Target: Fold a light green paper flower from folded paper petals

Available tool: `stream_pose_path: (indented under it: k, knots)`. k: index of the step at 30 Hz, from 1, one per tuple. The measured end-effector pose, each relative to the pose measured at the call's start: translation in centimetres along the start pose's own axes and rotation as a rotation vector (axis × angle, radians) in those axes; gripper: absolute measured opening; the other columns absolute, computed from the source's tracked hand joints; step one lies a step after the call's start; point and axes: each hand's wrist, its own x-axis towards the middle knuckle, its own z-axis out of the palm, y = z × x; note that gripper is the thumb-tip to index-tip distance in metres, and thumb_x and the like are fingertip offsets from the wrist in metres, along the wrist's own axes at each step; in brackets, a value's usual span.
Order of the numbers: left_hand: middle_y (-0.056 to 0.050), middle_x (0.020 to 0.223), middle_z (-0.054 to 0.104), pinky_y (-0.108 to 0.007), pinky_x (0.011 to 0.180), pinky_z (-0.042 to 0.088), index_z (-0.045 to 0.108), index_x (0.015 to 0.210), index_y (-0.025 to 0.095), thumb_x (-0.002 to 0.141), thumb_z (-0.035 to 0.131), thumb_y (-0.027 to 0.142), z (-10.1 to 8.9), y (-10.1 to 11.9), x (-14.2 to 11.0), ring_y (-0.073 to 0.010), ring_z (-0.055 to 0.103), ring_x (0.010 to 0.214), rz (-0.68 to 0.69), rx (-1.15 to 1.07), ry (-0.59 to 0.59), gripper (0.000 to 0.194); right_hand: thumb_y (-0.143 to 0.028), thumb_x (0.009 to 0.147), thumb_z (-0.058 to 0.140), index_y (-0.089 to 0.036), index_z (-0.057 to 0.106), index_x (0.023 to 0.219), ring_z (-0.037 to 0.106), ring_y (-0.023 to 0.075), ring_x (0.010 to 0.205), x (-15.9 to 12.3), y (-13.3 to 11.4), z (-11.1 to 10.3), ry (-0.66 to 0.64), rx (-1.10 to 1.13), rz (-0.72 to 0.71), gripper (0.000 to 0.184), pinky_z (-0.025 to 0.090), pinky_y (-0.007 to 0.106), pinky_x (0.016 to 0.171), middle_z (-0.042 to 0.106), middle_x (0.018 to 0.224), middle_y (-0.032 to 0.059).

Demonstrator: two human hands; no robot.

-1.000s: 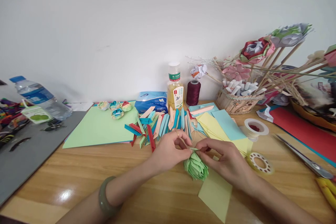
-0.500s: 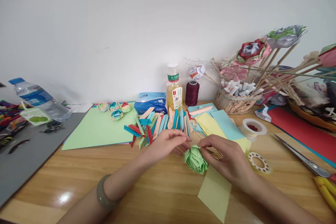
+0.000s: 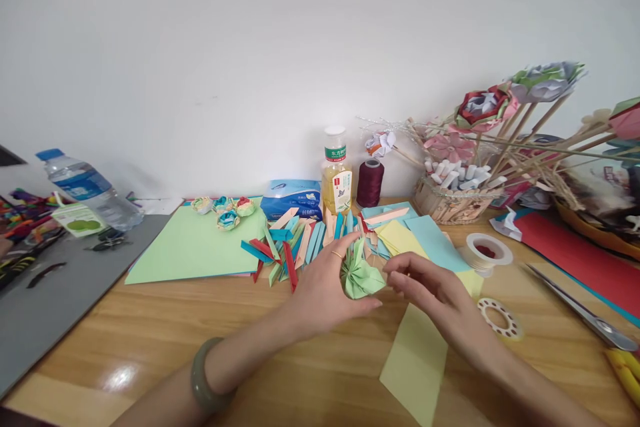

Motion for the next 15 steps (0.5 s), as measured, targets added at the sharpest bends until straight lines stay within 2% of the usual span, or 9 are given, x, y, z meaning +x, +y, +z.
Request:
stream_pose_path:
  k: [2,4,8,12,15]
  knots:
    - [-0.009,0.128,0.048,-0.045,0.095,0.036,0.034,0.131,0.026,0.058,0.074,0.038,0.2,0.1,-0.1,-0.0303,0.046,0.115,0.025,0.091,0.055,0.084,-0.040,0.085,0.050,-0.020,0.056,0.071,0.052,0.0135,0.060,0.3,-0.2,0.1,-0.140,0.162,0.172,0.025,0.041,0.024,0.054,0.055,0.065,-0.0015]
    - [-0.010,0.123,0.051,-0.045,0.091,0.037,0.035,0.130,0.025,0.059,0.072,0.042,0.4,0.0,-0.2,-0.0306,0.048,0.111,0.014,0.105,0.069,0.082,-0.045,0.080,0.055,-0.019,0.056,0.067,0.049,0.0125,0.059,0.5,-0.2,0.3,-0.199,0.285,0.240,0.029,0.039,0.023,0.055,0.053,0.063,-0.0021]
    - [-0.007,0.106,0.057,-0.040,0.080,0.042,0.034,0.126,0.026,0.058,0.073,0.046,0.7,-0.8,-0.4,-0.0269,0.054,0.097,-0.031,-0.062,-0.018,0.080,-0.045,0.075,0.062,-0.018,0.056,0.066,0.045,0.0105,0.056,0.6,0.4,0.6,-0.249,0.446,0.305,0.029,0.035,0.023,0.054,0.050,0.061,-0.0031]
    - [-0.004,0.100,0.052,-0.035,0.076,0.042,0.032,0.119,0.027,0.054,0.078,0.040,1.0,-1.8,-0.5,-0.0220,0.053,0.090,-0.024,-0.261,-0.099,0.081,-0.046,0.073,0.064,-0.018,0.055,0.064,0.041,0.0094,0.053,0.5,0.7,0.8,-0.279,0.504,0.319,0.031,0.031,0.022,0.051,0.048,0.057,-0.0038]
    - [-0.003,0.100,0.046,-0.033,0.075,0.042,0.029,0.111,0.027,0.057,0.077,0.040,1.2,-2.2,-0.5,-0.0187,0.051,0.087,0.026,-0.392,-0.134,0.074,-0.046,0.073,0.064,-0.018,0.055,0.063,0.039,0.0089,0.051,0.4,0.8,0.8,-0.290,0.504,0.323,0.031,0.029,0.022,0.049,0.048,0.055,-0.0039]
